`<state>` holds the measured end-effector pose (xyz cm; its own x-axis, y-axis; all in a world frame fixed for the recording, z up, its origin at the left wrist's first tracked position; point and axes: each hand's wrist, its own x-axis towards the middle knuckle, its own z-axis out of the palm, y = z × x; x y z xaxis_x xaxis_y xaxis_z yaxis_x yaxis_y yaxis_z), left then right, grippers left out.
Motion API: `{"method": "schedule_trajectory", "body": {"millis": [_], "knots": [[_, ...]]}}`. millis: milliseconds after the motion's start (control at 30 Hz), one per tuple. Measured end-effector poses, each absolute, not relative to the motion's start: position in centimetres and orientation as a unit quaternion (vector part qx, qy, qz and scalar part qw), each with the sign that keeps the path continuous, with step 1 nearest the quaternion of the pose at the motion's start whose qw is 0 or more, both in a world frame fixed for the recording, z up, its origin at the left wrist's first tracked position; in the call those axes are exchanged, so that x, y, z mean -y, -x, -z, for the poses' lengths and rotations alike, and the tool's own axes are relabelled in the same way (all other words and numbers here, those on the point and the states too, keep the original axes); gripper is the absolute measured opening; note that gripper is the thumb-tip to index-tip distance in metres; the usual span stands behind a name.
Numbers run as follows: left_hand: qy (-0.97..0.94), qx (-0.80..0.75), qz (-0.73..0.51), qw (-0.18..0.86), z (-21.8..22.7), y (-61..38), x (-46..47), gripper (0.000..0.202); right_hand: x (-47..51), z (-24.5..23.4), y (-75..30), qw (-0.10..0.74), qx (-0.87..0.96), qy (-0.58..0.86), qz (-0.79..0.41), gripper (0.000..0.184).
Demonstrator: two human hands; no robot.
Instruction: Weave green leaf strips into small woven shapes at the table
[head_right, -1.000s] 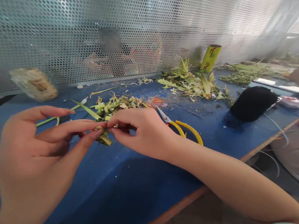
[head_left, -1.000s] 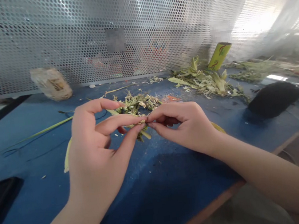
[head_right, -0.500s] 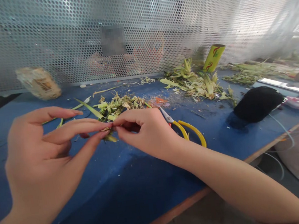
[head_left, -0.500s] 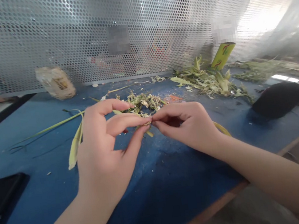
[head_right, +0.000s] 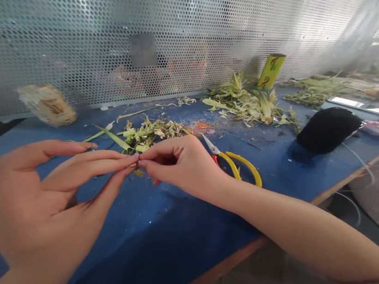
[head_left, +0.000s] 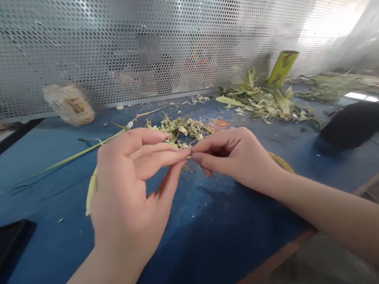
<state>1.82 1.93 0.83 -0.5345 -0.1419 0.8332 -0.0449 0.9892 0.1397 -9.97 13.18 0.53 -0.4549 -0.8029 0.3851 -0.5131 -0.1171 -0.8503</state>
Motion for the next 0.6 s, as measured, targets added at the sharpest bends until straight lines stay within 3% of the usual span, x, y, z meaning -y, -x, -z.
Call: {"method": "schedule_trajectory", "body": {"millis": [300, 600], "knots": [[-0.057, 0.866, 0.039, 0.495, -0.92, -1.88, -2.62, 0.016, -13.30, 0.14, 9.59, -0.029, -0.670, 0.541, 0.508, 0.009], [-0.070, 0.865, 0.085, 0.489, -0.58, -2.16, -2.09, 0.017, -13.52, -0.17, 9.72, -0.072, -0.668, 0.547, 0.500, 0.008]]}}
